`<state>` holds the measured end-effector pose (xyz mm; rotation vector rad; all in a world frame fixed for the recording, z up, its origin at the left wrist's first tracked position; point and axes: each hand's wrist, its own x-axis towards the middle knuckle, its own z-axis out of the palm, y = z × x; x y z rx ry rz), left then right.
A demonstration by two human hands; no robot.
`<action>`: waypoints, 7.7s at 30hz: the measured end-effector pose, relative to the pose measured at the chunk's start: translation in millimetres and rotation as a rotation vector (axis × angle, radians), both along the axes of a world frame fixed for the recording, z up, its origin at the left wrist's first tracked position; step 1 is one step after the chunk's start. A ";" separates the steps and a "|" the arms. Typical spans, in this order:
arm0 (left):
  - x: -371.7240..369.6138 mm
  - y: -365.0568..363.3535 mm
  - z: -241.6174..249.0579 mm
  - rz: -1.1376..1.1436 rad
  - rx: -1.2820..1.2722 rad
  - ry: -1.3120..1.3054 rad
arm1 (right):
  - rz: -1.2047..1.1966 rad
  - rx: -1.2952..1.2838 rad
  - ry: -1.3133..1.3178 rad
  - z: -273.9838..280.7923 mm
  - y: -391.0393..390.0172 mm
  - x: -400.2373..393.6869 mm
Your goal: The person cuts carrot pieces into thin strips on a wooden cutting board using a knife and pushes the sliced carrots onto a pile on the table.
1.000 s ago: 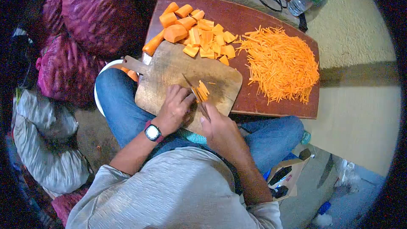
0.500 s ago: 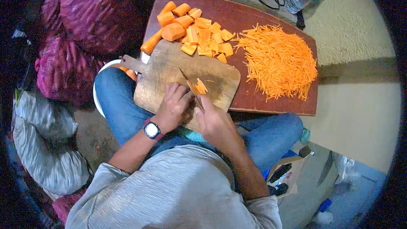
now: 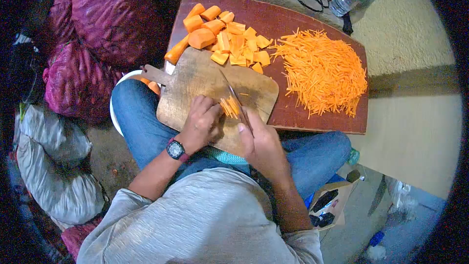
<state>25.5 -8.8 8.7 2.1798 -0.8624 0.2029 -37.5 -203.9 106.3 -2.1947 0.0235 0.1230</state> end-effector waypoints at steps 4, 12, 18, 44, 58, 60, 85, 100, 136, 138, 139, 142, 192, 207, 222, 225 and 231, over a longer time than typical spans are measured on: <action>7.9 -3.6 -6.4 0.147 -0.184 -0.022 | 0.032 -0.039 0.024 -2.1 -10.9 -8.8; 16.6 8.9 -2.6 0.404 -0.387 0.196 | 0.061 0.065 0.157 -7.0 -16.3 -19.1; 13.5 4.8 -5.2 0.256 -0.135 0.016 | -0.246 -0.283 -0.001 -17.6 -120.5 6.3; 169.1 -249.7 46.7 -0.210 0.216 -0.452 | -0.141 -0.591 -0.499 -48.4 -159.6 2.3; 232.6 -130.1 20.1 -0.267 0.409 -0.089 | -0.163 -0.099 -0.281 -47.6 -160.4 6.6; 220.6 -125.2 13.5 -0.284 0.432 -0.198 | -0.165 -0.110 -0.268 -49.4 -160.3 8.0; 22.7 -37.8 13.0 -0.050 0.029 0.013 | -0.035 0.202 0.044 -2.4 -99.1 -9.0; 17.8 -22.1 3.8 -0.138 0.109 -0.109 | 0.152 0.032 0.032 -10.8 -50.7 -13.3; 12.8 -22.7 -1.5 -0.044 0.181 -0.133 | 0.101 -0.153 0.247 11.4 -17.1 -15.9; 13.1 -22.9 -4.3 -0.032 0.163 -0.137 | 0.126 -0.194 0.191 -0.5 -15.5 -16.0; 13.7 -23.7 -4.5 -0.023 0.147 -0.151 | 0.126 -0.196 0.190 -2.2 -14.4 -11.7; 12.6 -26.4 -1.1 -0.015 0.151 -0.156 | 0.087 -0.188 0.189 1.6 -10.5 -1.7; 11.4 -26.8 -7.4 0.013 0.158 -0.194 | 0.056 -0.071 0.154 -7.9 -2.2 18.4; 10.0 -22.6 -5.1 0.016 0.183 -0.114 | 0.076 -0.130 0.103 2.9 -3.0 3.5; 11.8 -22.4 -4.1 -0.022 0.181 -0.087 | 0.052 -0.098 0.087 -13.7 2.2 13.4; 12.5 -20.9 -3.4 0.006 0.166 -0.080 | 0.035 -0.075 0.135 1.6 4.2 6.4; 14.5 -22.7 -6.9 -0.002 0.137 -0.056 | 0.024 -0.074 0.080 -7.1 3.6 18.6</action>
